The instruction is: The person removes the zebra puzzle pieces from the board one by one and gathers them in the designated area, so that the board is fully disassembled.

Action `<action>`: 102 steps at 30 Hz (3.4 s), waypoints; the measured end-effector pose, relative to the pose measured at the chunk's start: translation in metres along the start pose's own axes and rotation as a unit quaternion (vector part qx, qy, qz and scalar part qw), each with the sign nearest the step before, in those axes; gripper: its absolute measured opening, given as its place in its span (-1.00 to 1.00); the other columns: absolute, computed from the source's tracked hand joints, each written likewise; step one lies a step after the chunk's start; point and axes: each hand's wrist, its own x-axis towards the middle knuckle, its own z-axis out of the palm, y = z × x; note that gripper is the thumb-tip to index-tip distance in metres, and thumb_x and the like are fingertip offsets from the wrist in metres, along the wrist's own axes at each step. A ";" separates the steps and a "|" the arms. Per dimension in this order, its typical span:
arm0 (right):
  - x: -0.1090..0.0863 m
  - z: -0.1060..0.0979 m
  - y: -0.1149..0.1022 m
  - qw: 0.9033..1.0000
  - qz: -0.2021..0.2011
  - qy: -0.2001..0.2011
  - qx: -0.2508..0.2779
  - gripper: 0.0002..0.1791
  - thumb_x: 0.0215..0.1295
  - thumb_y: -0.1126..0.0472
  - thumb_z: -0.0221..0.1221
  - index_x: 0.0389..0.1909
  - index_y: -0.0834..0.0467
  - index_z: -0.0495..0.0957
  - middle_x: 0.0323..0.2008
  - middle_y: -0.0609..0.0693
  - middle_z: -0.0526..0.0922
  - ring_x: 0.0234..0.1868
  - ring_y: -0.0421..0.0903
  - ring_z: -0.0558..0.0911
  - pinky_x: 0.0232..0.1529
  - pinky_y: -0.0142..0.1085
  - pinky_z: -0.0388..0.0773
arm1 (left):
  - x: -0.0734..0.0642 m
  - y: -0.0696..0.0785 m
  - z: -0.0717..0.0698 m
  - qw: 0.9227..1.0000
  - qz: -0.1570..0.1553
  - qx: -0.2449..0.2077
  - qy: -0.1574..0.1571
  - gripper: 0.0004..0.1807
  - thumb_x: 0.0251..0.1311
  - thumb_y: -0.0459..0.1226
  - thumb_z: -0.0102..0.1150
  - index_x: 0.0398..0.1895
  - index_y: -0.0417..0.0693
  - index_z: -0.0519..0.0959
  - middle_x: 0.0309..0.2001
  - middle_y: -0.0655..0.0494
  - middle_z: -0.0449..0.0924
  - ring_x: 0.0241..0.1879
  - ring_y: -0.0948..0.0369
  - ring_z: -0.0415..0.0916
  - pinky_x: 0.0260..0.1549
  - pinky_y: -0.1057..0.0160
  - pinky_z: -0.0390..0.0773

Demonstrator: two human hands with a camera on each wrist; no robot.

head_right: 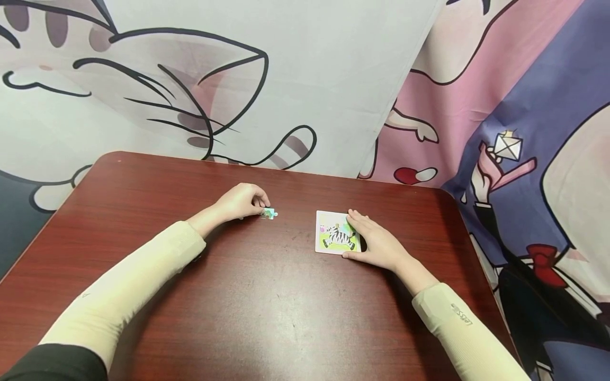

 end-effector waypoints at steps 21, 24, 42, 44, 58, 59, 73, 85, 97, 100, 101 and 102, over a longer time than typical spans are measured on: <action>0.000 0.000 0.000 1.000 0.006 0.007 -0.004 0.20 0.11 -0.17 0.55 0.63 0.27 0.18 0.67 0.21 0.17 0.68 0.19 0.19 0.65 0.13 0.13 | 0.033 0.042 0.017 0.997 0.023 -0.070 0.021 -0.88 0.35 -0.37 0.33 -0.14 -0.13 0.80 -0.17 0.00 0.84 -0.13 0.12 0.75 0.00 0.23 0.70; 0.000 0.000 0.000 1.000 0.007 0.007 -0.006 0.20 0.11 -0.18 0.55 0.63 0.28 0.18 0.67 0.22 0.17 0.68 0.19 0.19 0.64 0.14 0.14 | 0.041 0.052 0.024 0.996 0.031 -0.080 0.018 -0.87 0.34 -0.38 0.33 -0.14 -0.14 0.80 -0.17 0.01 0.84 -0.13 0.14 0.75 0.00 0.25 0.69; -0.001 0.000 0.007 1.000 0.006 0.015 -0.021 0.18 0.16 -0.22 0.51 0.63 0.28 0.18 0.66 0.23 0.18 0.68 0.20 0.20 0.64 0.14 0.15 | 0.066 0.096 0.058 0.994 0.059 -0.097 -0.004 -0.88 0.36 -0.41 0.30 -0.15 -0.15 0.80 -0.15 0.00 0.83 -0.11 0.17 0.74 -0.02 0.33 0.67; -0.002 0.000 0.007 1.000 0.007 0.015 -0.023 0.16 0.18 -0.21 0.50 0.63 0.28 0.18 0.66 0.23 0.18 0.67 0.21 0.20 0.65 0.12 0.15 | 0.067 0.100 0.060 0.993 0.060 -0.098 -0.005 -0.87 0.36 -0.42 0.30 -0.15 -0.16 0.80 -0.16 -0.01 0.84 -0.11 0.16 0.74 -0.02 0.32 0.67; -0.003 0.001 0.008 1.000 0.019 0.008 -0.006 0.16 0.21 -0.19 0.49 0.65 0.27 0.15 0.68 0.21 0.14 0.68 0.21 0.19 0.64 0.16 0.15 | 0.075 0.121 0.075 0.993 0.024 -0.118 -0.011 -0.87 0.35 -0.38 0.35 -0.11 -0.15 0.82 -0.12 -0.01 0.86 -0.07 0.15 0.77 -0.11 0.41 0.63; -0.003 0.002 0.008 1.000 0.019 0.009 -0.006 0.16 0.21 -0.19 0.49 0.65 0.26 0.15 0.68 0.21 0.14 0.68 0.22 0.19 0.64 0.15 0.15 | 0.076 0.122 0.076 0.993 0.019 -0.119 -0.009 -0.87 0.35 -0.38 0.35 -0.11 -0.14 0.82 -0.12 0.00 0.86 -0.07 0.16 0.77 -0.12 0.43 0.62; -0.003 0.003 0.009 1.000 0.019 0.010 -0.001 0.16 0.22 -0.21 0.48 0.66 0.24 0.13 0.69 0.19 0.12 0.69 0.19 0.16 0.67 0.10 0.11 | 0.081 0.130 0.085 0.991 -0.033 -0.131 -0.012 -0.85 0.33 -0.34 0.40 -0.10 -0.11 0.83 -0.12 0.02 0.87 -0.11 0.18 0.78 -0.16 0.45 0.59; -0.003 0.004 0.011 1.000 0.017 0.012 0.000 0.15 0.23 -0.22 0.47 0.66 0.23 0.15 0.69 0.19 0.13 0.69 0.20 0.16 0.66 0.12 0.12 | 0.083 0.129 0.087 0.987 -0.044 -0.156 -0.023 -0.82 0.30 -0.35 0.43 -0.07 -0.12 0.83 -0.14 0.02 0.87 -0.19 0.24 0.77 -0.27 0.53 0.49; -0.004 0.003 0.010 1.000 0.027 0.005 0.003 0.16 0.24 -0.24 0.46 0.67 0.20 0.12 0.69 0.17 0.11 0.69 0.19 0.15 0.64 0.17 0.13 | 0.083 0.133 0.087 0.989 -0.051 -0.140 -0.022 -0.79 0.28 -0.33 0.41 -0.03 -0.08 0.83 -0.09 0.09 0.87 -0.03 0.23 0.74 0.07 0.42 0.58; -0.005 0.003 0.010 1.000 0.028 0.005 0.005 0.16 0.23 -0.24 0.46 0.67 0.19 0.12 0.69 0.18 0.11 0.69 0.20 0.15 0.64 0.18 0.13 | 0.083 0.134 0.087 0.989 -0.052 -0.138 -0.021 -0.79 0.30 -0.32 0.40 -0.03 -0.06 0.83 -0.07 0.11 0.87 0.00 0.23 0.73 0.13 0.39 0.58; -0.005 0.003 0.010 1.000 0.028 0.005 0.004 0.16 0.23 -0.24 0.46 0.67 0.19 0.12 0.69 0.17 0.11 0.69 0.19 0.15 0.64 0.18 0.13 | 0.083 0.134 0.087 0.989 -0.053 -0.138 -0.021 -0.79 0.30 -0.32 0.40 -0.03 -0.06 0.83 -0.06 0.12 0.87 0.00 0.23 0.73 0.14 0.38 0.58; -0.005 0.003 0.010 1.000 0.028 0.005 0.004 0.16 0.24 -0.24 0.46 0.68 0.19 0.12 0.69 0.17 0.11 0.69 0.19 0.15 0.64 0.18 0.13 | 0.083 0.135 0.087 0.989 -0.054 -0.137 -0.021 -0.78 0.30 -0.32 0.39 -0.03 -0.05 0.83 -0.06 0.12 0.87 0.00 0.24 0.72 0.13 0.40 0.58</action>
